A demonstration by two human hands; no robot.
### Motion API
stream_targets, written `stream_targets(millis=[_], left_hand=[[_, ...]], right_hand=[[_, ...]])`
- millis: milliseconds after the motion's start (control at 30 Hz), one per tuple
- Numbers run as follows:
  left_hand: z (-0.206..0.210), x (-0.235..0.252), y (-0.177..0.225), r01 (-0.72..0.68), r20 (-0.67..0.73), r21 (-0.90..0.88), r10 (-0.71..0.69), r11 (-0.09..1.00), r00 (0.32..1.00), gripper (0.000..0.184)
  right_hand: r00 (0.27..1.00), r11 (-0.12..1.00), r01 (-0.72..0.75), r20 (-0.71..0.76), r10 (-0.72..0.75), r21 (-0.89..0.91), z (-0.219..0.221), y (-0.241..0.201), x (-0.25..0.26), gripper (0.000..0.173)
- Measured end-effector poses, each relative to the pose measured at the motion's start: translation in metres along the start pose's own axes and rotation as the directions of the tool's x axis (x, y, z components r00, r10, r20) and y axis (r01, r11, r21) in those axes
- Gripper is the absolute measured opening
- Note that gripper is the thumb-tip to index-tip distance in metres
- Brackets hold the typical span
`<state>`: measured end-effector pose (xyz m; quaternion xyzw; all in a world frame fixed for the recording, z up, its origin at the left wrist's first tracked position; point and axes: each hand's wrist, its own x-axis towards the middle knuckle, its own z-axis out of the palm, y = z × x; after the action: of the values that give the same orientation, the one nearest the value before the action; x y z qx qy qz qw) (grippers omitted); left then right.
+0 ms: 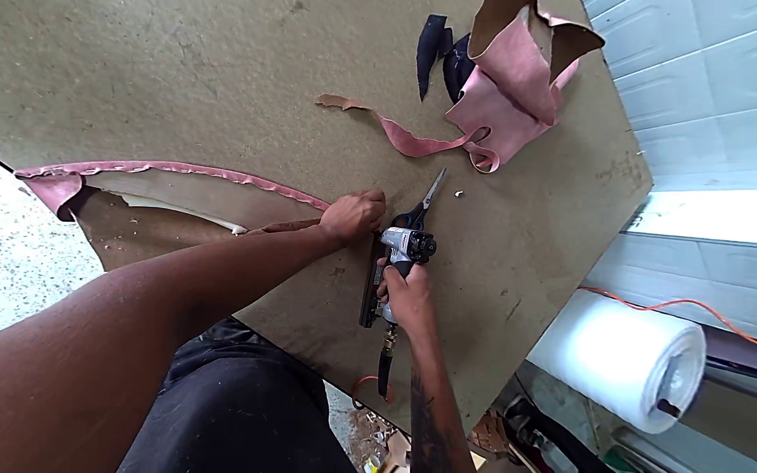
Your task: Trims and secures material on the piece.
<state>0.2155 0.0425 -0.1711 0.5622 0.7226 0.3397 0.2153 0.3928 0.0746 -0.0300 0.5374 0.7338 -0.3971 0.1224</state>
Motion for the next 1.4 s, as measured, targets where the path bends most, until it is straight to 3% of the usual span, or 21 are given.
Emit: stream_targets(millis=[200,300,367,467,533,800,967,1400], left_hand=[[0.001,0.004,-0.003,0.057,0.027,-0.007,-0.057,0.998,0.998,0.027],[-0.007,0.010,-0.003,0.084,0.125,-0.020,-0.081,0.996,0.989,0.027],[-0.016,0.023,-0.011,0.002,0.224,-0.035,0.005,0.999,0.975,0.028],[-0.032,0.032,-0.023,-0.259,0.329,-0.050,0.260,0.965,0.908,0.025],[-0.032,0.037,-0.027,-0.313,0.290,-0.056,0.315,0.948,0.904,0.027],[-0.025,0.036,-0.035,-0.307,0.223,-0.031,0.306,0.951,0.925,0.033],[-0.029,0.033,-0.031,-0.331,0.211,0.036,0.316,0.943,0.925,0.008],[-0.011,0.014,-0.018,-0.267,0.139,-0.094,0.278,0.959,0.951,0.008]], right_hand=[[0.999,0.999,-0.047,-0.002,0.047,-0.014,0.005,-0.011,0.004,0.024],[0.999,0.999,-0.041,0.005,0.041,0.021,0.003,-0.010,0.012,0.022],[1.000,0.999,-0.024,0.016,0.024,0.031,-0.001,-0.008,0.016,0.024],[1.000,0.996,0.000,0.026,-0.002,0.086,-0.001,-0.006,0.016,0.024],[1.000,0.993,0.007,0.020,-0.009,0.119,-0.004,-0.007,0.017,0.024],[0.995,0.996,-0.027,0.099,0.018,0.089,0.001,-0.036,0.000,0.029],[0.989,0.997,-0.076,0.130,0.073,0.018,-0.005,-0.056,0.011,0.028],[0.959,0.979,-0.178,0.205,0.195,-0.098,-0.025,-0.071,0.017,0.025]])
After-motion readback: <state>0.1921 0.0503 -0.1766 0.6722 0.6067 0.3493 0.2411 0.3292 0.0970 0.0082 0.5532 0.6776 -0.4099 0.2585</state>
